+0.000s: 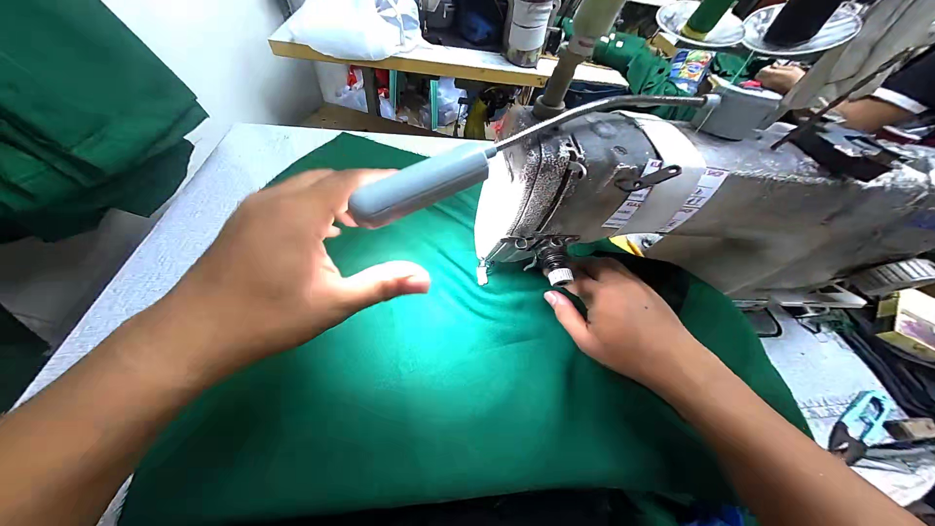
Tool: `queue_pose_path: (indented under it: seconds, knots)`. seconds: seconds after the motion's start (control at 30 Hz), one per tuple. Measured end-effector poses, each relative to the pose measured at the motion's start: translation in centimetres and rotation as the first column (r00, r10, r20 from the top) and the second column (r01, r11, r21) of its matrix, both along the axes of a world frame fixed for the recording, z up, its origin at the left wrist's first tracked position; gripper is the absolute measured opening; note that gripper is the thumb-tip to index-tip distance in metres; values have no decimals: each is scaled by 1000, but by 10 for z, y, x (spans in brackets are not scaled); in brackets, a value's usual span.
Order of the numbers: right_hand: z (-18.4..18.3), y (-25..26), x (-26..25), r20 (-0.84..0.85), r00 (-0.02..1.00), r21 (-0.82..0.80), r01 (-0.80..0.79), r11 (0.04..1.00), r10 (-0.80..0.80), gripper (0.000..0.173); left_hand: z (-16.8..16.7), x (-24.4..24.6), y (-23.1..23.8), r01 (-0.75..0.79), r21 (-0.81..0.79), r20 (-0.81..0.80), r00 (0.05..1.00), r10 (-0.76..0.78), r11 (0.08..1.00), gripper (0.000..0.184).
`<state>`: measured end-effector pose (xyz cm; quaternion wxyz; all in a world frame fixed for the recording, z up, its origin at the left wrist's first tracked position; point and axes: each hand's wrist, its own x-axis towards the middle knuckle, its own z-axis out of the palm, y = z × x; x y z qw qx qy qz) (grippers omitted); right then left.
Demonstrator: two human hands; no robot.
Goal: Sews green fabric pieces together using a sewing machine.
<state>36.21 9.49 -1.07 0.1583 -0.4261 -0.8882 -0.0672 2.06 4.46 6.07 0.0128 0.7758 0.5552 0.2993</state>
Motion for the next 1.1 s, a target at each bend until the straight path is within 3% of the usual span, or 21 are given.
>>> queue_pose_path:
  seconds: [0.07,0.17,0.23,0.3,0.37,0.43,0.5,0.53,0.57,0.6,0.63,0.67,0.7,0.77,0.87,1.0,1.1]
  knots:
    - [-9,5,-8,-47,997,41,-65,997,67,38,-32,-16,-1,-77,-180,-103,993,59,981,85]
    - [-24,16,-15,-86,994,17,-72,997,74,35,-82,-32,-7,-251,-343,-297,943,148,905,85]
    - [-33,23,-15,-88,996,-63,-7,998,2,36,-103,-37,-2,-333,-421,-376,910,172,844,88]
    - [-30,30,-16,16,993,-231,122,965,-121,47,-115,-45,15,-332,-426,-395,905,157,842,90]
    - [-17,43,-22,184,955,-417,290,861,-233,50,-122,-55,44,-298,-430,-394,911,120,852,95]
    - [4,51,-35,353,894,-483,428,764,-277,44,-132,-66,73,-245,-441,-367,927,76,863,95]
    - [47,49,-57,518,800,-609,594,526,-303,40,-135,-68,92,-206,-409,-365,930,47,889,82]
    - [58,47,-63,549,773,-616,631,471,-318,39,-134,-66,95,-211,-355,-377,924,67,911,78]
    - [55,45,-62,527,784,-585,615,529,-329,37,-128,-62,92,-213,-282,-384,919,93,935,75]
    - [39,43,-53,462,827,-497,542,678,-322,36,-122,-60,86,-218,-217,-386,914,121,951,75]
    - [14,40,-37,369,887,-334,406,850,-279,36,-117,-59,75,-217,-181,-374,917,137,959,75]
    - [-7,34,-24,233,949,-174,255,951,-212,36,-112,-58,61,-217,-169,-350,925,147,961,77]
    - [-24,28,-14,79,990,-34,118,992,-115,40,-110,-58,44,-212,-168,-324,934,149,963,80]
    - [-38,10,1,7,1000,-70,14,997,-13,60,-113,-56,8,-231,-216,-319,935,155,949,90]
    - [-48,-20,20,139,990,-247,48,968,-14,81,-125,-52,-40,-281,-272,-387,907,162,921,101]
    - [-43,-60,28,193,981,-245,39,969,9,86,-128,-44,-87,-287,-253,-395,903,172,924,100]
    - [-33,-65,26,178,984,-215,30,976,9,83,-124,-44,-93,-287,-238,-360,913,190,928,100]
